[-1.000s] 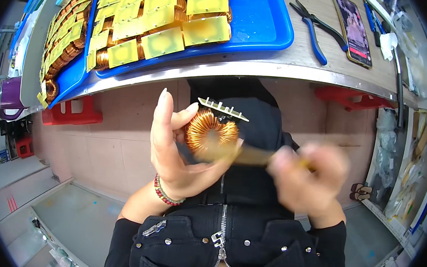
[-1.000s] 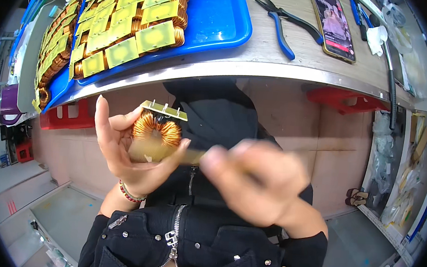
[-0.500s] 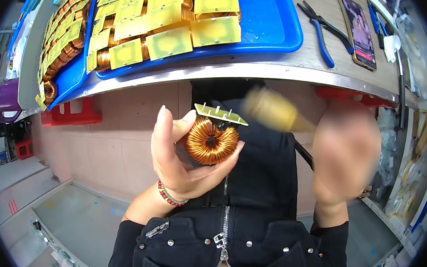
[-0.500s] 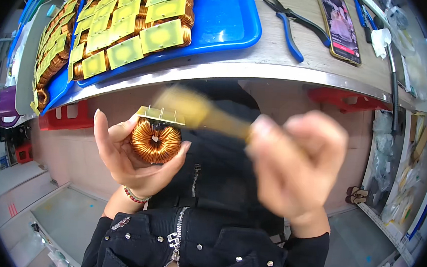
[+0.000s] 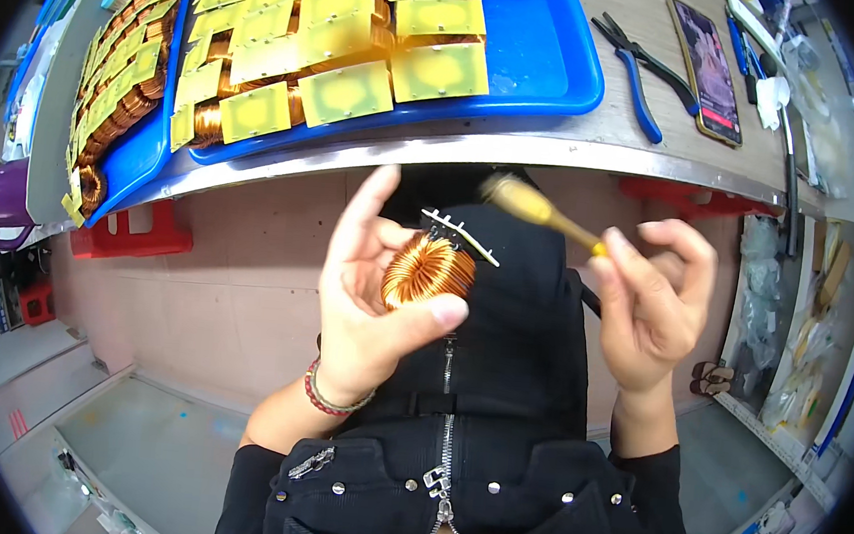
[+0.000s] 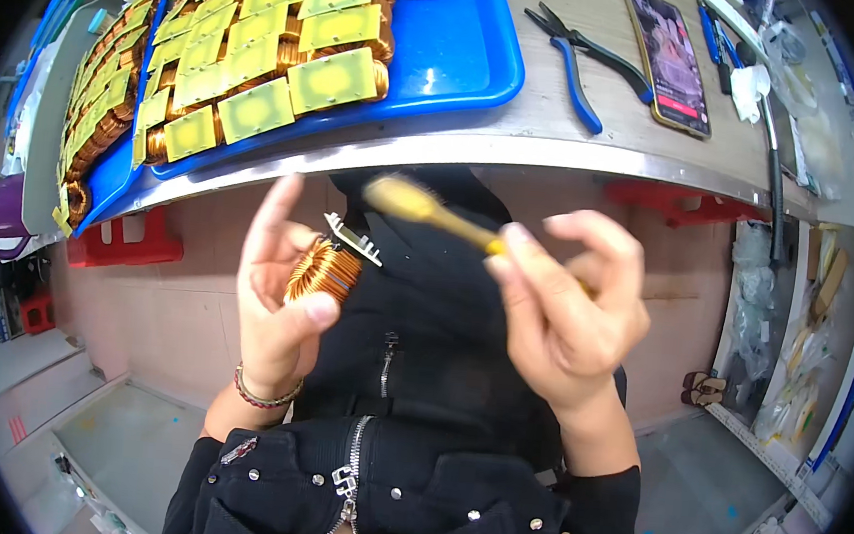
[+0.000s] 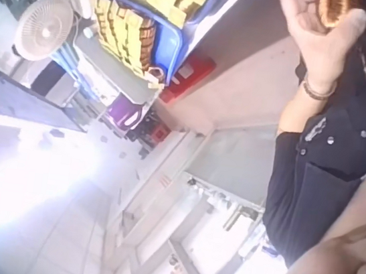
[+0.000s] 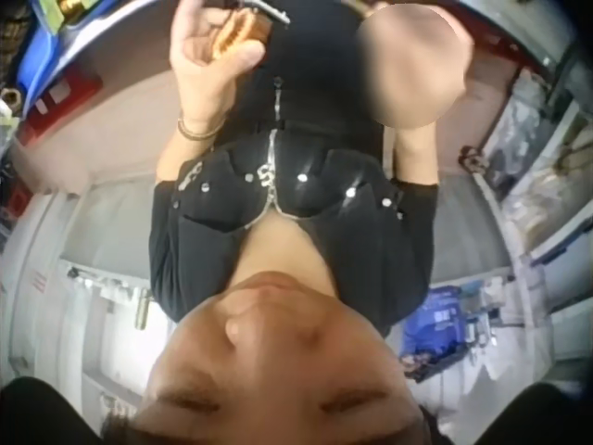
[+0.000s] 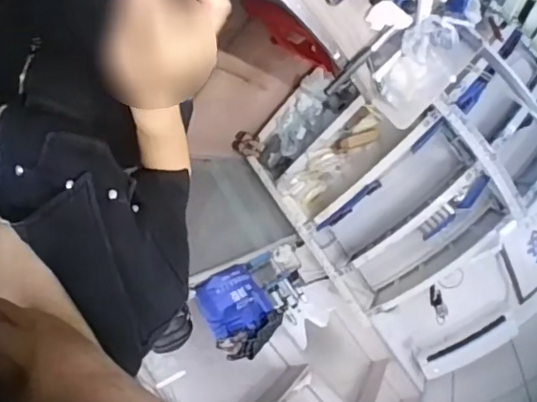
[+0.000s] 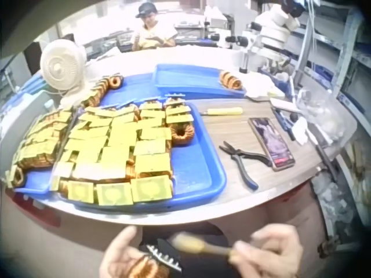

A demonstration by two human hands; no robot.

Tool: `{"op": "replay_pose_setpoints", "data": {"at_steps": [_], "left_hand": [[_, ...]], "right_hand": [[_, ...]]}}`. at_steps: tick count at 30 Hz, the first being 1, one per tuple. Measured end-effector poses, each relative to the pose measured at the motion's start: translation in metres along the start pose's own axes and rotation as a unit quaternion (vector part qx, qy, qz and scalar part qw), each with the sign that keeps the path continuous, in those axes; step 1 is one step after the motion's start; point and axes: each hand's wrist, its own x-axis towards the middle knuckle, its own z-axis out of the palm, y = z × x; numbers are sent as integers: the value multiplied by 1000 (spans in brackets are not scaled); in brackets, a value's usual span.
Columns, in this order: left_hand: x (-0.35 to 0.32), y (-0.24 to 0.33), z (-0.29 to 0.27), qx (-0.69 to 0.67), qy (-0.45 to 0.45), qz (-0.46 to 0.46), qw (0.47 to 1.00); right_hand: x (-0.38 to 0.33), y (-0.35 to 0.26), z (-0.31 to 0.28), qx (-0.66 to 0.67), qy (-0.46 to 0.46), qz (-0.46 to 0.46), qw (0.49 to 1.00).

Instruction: The person cleans copper wire coils on small square circuit boards using a brush and pliers. They pick up each component from a blue tray, brush the copper windings, and occasionally use pliers to adjust the metal leads before placing the item back on the tray.

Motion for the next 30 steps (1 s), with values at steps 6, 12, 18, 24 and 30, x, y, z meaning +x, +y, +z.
{"op": "replay_pose_setpoints", "data": {"at_steps": [6, 12, 18, 24, 30], "left_hand": [[0, 4, 15, 21, 74, -28, 997], [4, 3, 2, 50, 62, 16, 997], [2, 17, 3, -192, -47, -132, 971], [2, 10, 2, -336, -65, -201, 918], [5, 12, 2, -390, -85, -257, 880]], "right_hand": [[-21, -9, 15, 58, 8, -64, 996], [-43, 25, 10, 33, -15, 92, 995], [-27, 13, 16, 120, 11, 50, 992], [-16, -3, 12, 139, 28, 0, 990], [-26, 9, 26, 67, 34, -89, 993]]}}
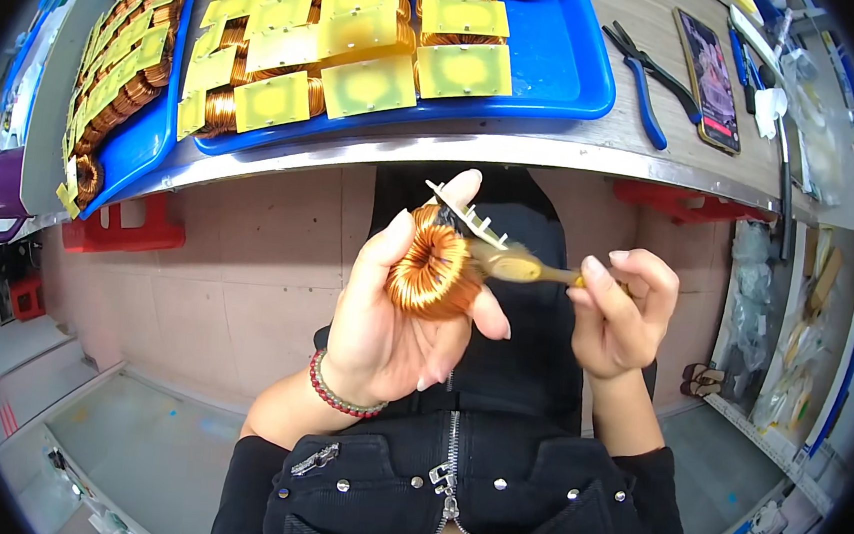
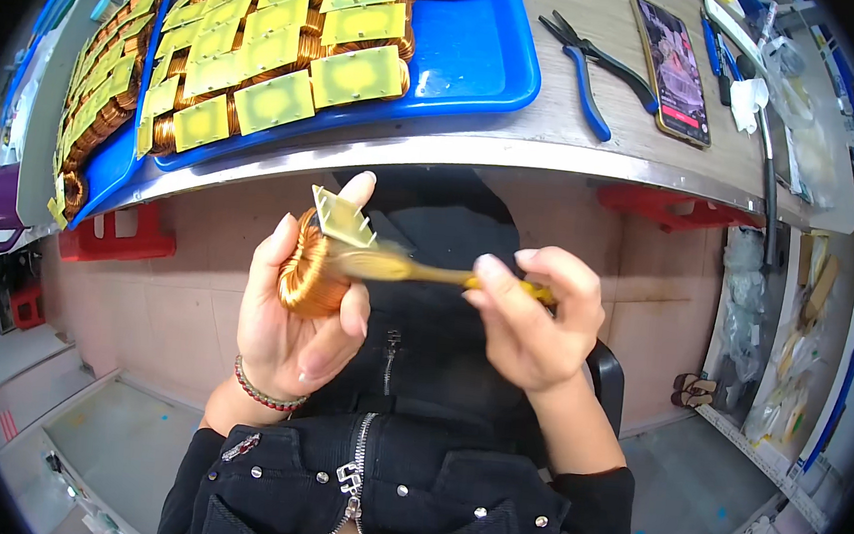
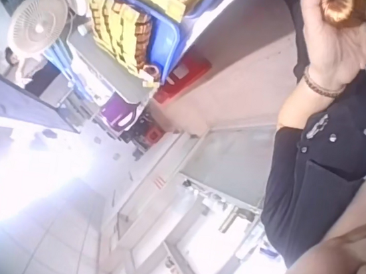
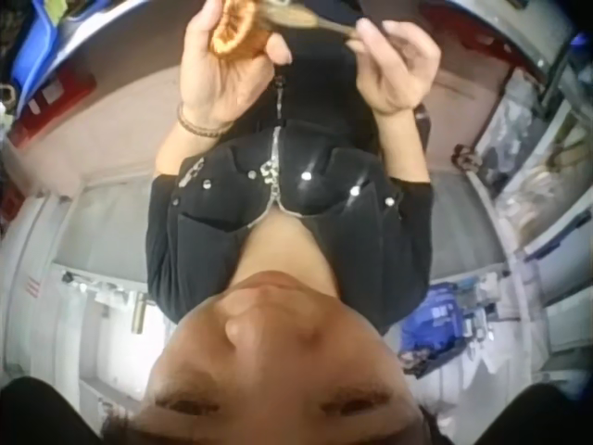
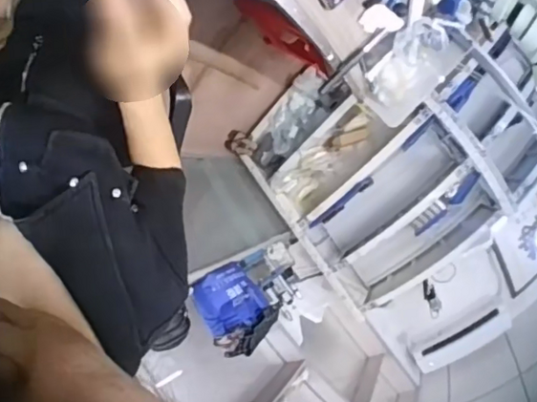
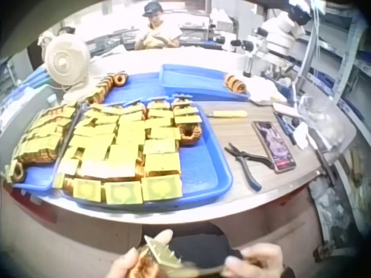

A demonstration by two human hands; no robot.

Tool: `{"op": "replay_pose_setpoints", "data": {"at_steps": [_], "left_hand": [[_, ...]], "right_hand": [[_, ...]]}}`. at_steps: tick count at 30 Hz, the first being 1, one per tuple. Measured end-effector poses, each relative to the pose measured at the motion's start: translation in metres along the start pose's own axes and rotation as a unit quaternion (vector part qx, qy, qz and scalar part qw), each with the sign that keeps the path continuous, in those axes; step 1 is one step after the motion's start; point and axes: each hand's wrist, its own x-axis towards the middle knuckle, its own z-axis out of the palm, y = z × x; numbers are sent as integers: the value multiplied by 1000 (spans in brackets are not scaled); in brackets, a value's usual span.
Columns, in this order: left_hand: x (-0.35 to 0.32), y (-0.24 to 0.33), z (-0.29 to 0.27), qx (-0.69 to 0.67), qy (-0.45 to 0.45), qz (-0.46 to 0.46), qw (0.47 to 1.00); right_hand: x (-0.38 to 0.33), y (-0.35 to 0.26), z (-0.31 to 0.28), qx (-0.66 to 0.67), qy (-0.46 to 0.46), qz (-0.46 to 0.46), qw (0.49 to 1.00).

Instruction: The person cleans copper wire coils on small square circuit boards using a brush and pliers. They pick up each component from a blue tray, brush the copper windings, and occasionally use pliers to adjust the metal leads before placing the item back on the tray.

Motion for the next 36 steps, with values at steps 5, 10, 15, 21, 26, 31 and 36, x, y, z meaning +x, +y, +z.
{"op": "replay_pose_setpoints", "data": {"at_steps": [5, 10, 15, 21, 26, 31, 36], "left_hand": [[5, 0, -7, -168, 17, -23, 985], [8, -4, 3, -39, 96, 2, 995], [7, -6, 9, 38, -4, -9, 999], [9, 2, 31, 162, -51, -38, 985], [14, 3, 49, 247, -32, -30, 968], [20, 7, 50, 320, -86, 25, 943], [10, 24, 32, 388, -66, 94, 914]], "right_hand": [[-7, 9, -7, 36, -28, 223, 974], [29, 3, -8, 461, -121, 397, 785], [70, -16, 21, 529, -194, 339, 754], [79, -6, 24, 569, -233, 430, 661], [89, 3, 15, 600, -241, 493, 581], [120, 3, -7, 516, -208, 339, 758], [154, 30, 4, 339, -114, 151, 921]]}}
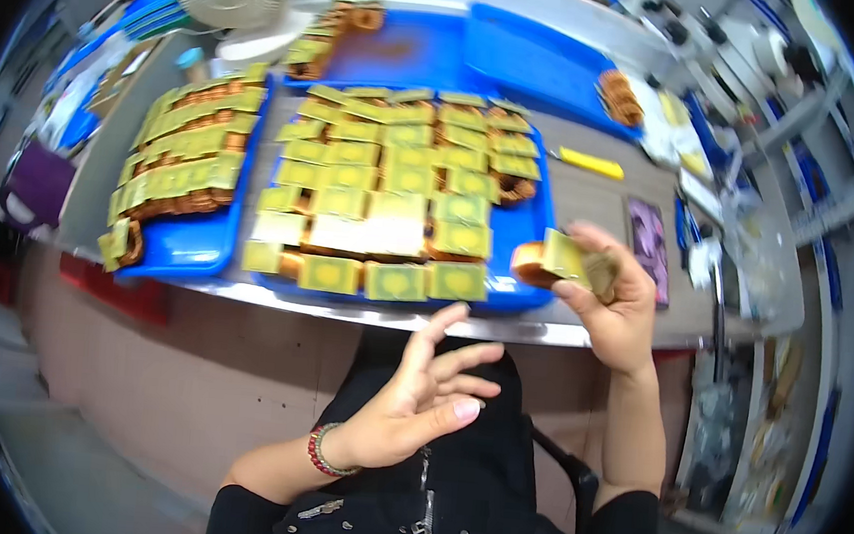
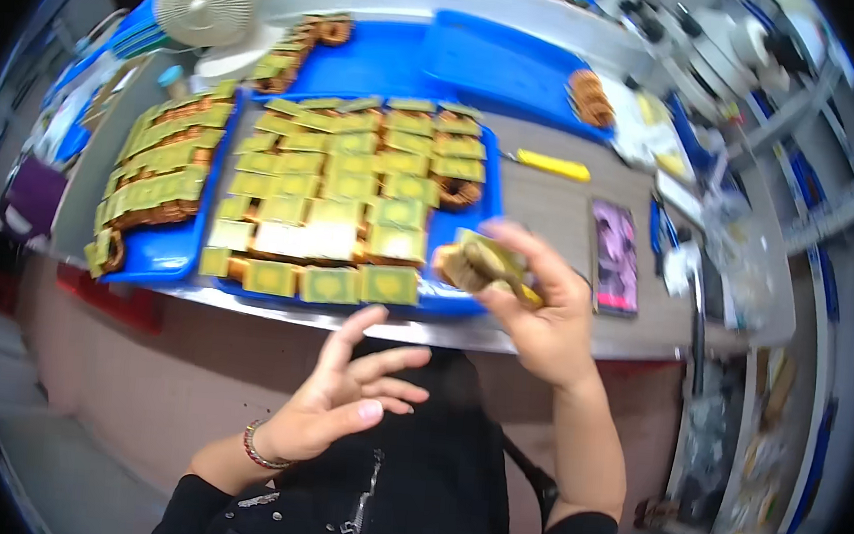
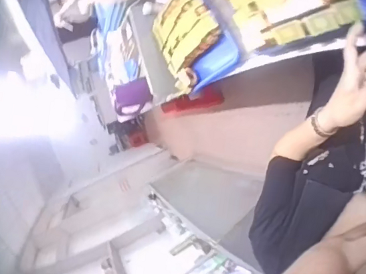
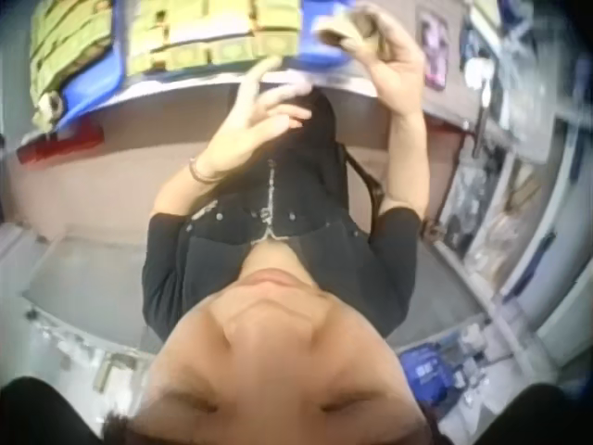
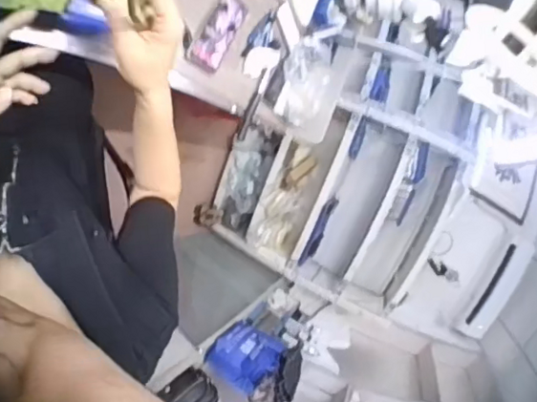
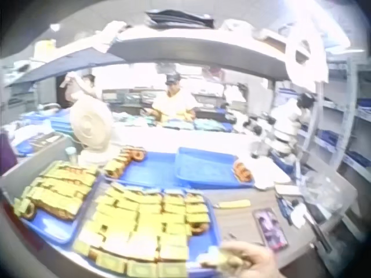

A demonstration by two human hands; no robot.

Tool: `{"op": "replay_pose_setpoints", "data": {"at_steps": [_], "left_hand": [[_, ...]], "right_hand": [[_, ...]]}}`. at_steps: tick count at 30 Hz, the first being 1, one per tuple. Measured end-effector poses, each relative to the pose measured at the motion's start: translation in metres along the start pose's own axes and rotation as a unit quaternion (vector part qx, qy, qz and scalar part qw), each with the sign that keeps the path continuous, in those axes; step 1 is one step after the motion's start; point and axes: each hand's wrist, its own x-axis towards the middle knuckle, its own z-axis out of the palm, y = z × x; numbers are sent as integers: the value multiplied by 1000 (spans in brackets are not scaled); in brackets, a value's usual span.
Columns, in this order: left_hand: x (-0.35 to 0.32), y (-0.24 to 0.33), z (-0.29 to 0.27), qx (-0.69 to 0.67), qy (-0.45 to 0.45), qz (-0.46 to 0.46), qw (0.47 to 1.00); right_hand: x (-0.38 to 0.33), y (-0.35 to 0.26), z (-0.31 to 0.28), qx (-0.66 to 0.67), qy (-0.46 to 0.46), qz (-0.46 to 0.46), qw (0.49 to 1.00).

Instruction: The person cleans copper wire coils on small square circuit boards using a brush and pliers. They pick up each component from a blue tray, brush the copper windings, and occasionally use pliers to adjust the metal leads before placing the item back on the tray.

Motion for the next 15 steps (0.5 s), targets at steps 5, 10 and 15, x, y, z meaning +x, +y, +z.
{"op": "replay_pose_setpoints", "data": {"at_steps": [5, 10, 15], "left_hand": [[-23, -6, -31, 81, 69, 66, 992], [-55, 10, -65, 198, 314, 203, 906], [-81, 63, -155, 583, 617, 284, 445]], "right_hand": [[26, 41, -18, -243, -28, -17, 969], [50, 64, -1, -354, -56, -142, 923], [59, 83, -1, -314, 13, -91, 945]]}}
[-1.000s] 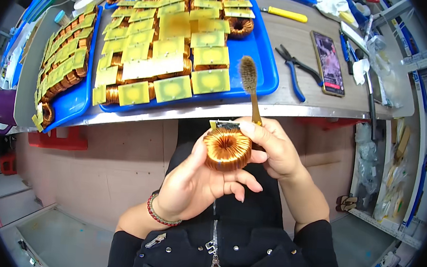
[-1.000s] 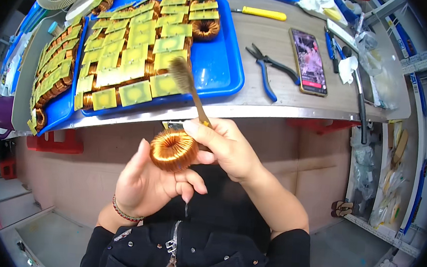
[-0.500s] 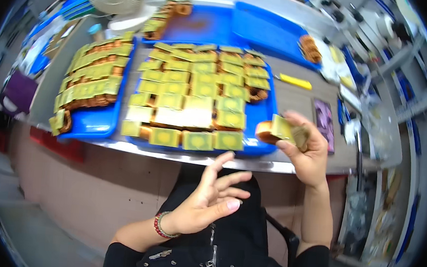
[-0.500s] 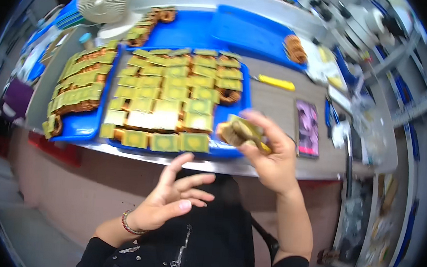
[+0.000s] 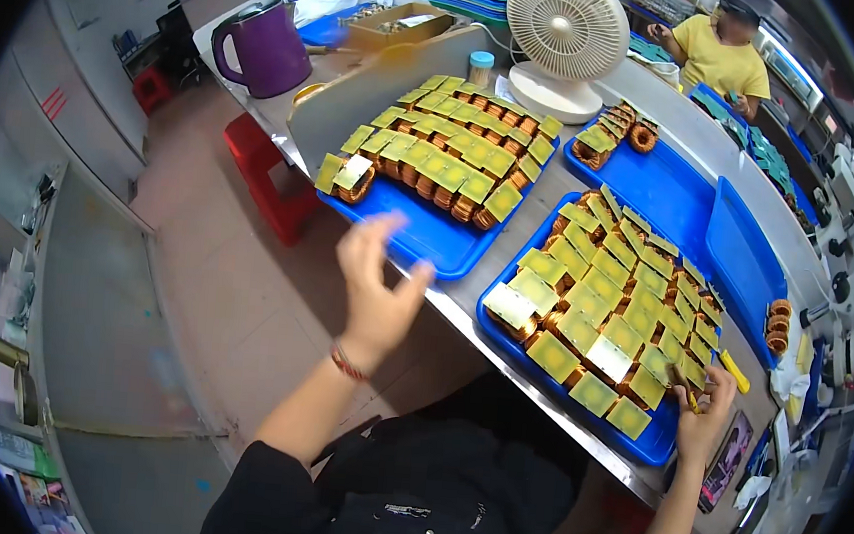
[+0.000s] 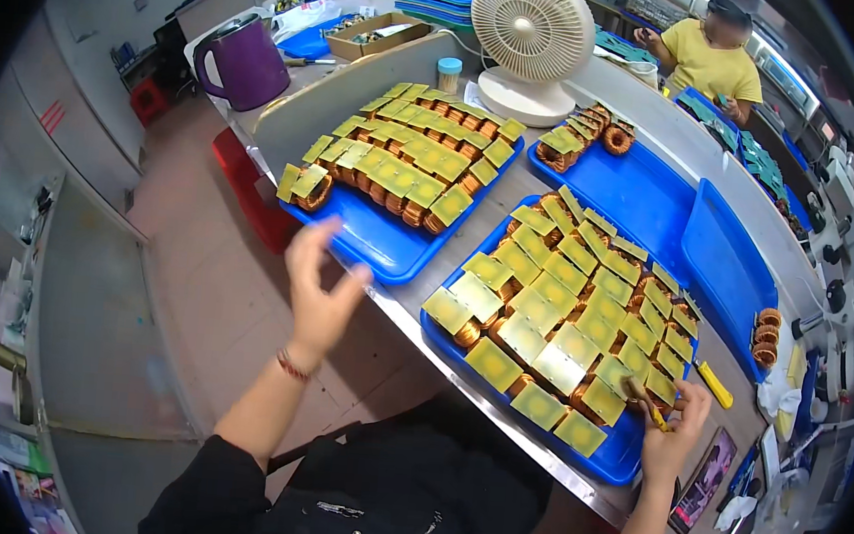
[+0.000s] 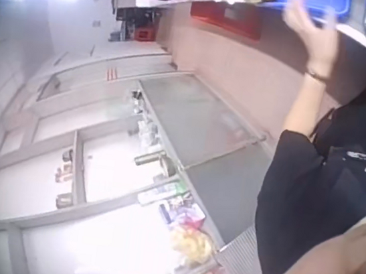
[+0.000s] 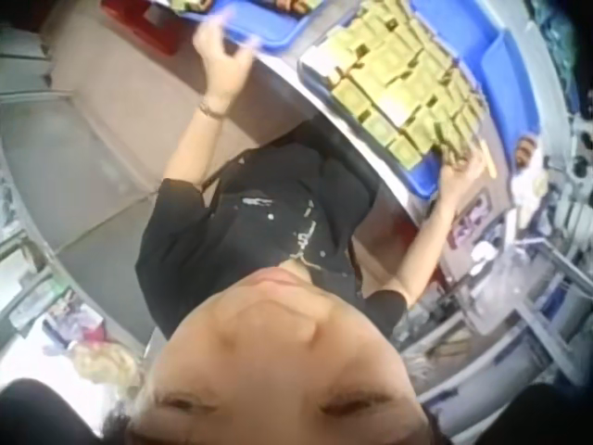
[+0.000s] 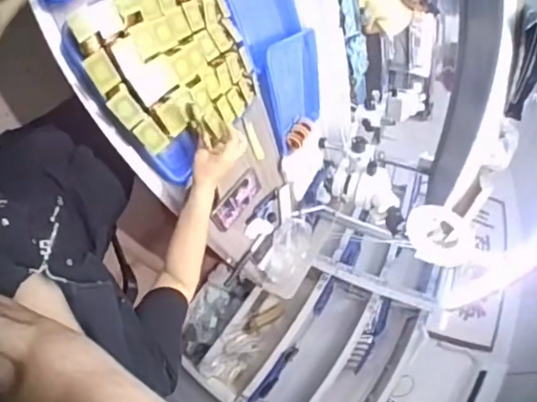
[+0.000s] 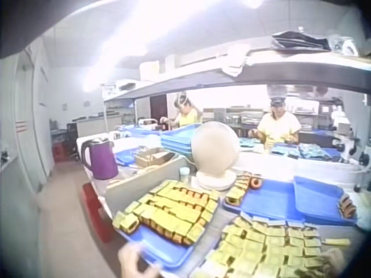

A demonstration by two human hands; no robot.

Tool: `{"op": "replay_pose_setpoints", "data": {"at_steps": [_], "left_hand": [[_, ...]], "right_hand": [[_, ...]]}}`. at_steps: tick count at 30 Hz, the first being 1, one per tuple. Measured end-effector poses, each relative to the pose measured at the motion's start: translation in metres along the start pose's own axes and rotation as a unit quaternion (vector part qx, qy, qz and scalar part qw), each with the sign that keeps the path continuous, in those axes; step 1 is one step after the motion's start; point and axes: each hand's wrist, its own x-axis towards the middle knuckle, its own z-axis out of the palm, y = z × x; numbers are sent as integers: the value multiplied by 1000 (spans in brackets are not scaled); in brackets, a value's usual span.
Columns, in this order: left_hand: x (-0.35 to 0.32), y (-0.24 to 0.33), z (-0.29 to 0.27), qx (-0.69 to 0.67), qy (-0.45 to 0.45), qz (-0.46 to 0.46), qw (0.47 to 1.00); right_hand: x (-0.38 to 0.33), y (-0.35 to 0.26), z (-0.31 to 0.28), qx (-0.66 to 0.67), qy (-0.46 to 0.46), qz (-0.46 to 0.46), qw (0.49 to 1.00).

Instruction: The person cleans copper wire coils on small square circuit boards using a brush and pliers. They pick up each component from a blue tray, brush the copper windings, and occasionally use pliers to adjust the metal leads before placing the item back on the tray.

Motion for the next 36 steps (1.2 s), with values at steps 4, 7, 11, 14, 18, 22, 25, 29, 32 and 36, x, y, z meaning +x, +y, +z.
{"op": "replay_pose_setpoints", "data": {"at_steps": [4, 7, 11, 14, 18, 22, 25, 29, 32, 36], "left_hand": [[58, -64, 0, 283, 40, -61, 956], [70, -85, 1, 357, 0, -24, 934], [76, -103, 4, 295, -8, 140, 945], [77, -92, -4, 268, -22, 147, 952], [55, -51, -11, -26, -1, 78, 997], [0, 18, -8, -262, -87, 106, 955], [-65, 70, -14, -255, -184, 172, 934], [-110, 104, -11, -341, -280, 113, 890], [-119, 106, -7, -359, -313, 126, 870], [-122, 131, -8, -472, -447, -145, 746]], "right_hand": [[-1, -2, 0, -19, 19, -10, 1000], [-1, -5, 1, -13, 29, -13, 999], [-7, -8, -4, -9, 28, -8, 1000], [-11, -14, -10, -13, 27, -8, 1000], [-30, -25, -32, 14, 116, 9, 993], [-72, -59, -37, 84, 128, 11, 988], [-76, -132, -5, 5, 3, -159, 987], [-105, -132, -4, -60, 21, -205, 977], [-118, -109, -28, -143, 49, -1, 988], [-149, -131, -41, 3, 2, -55, 998]]}}
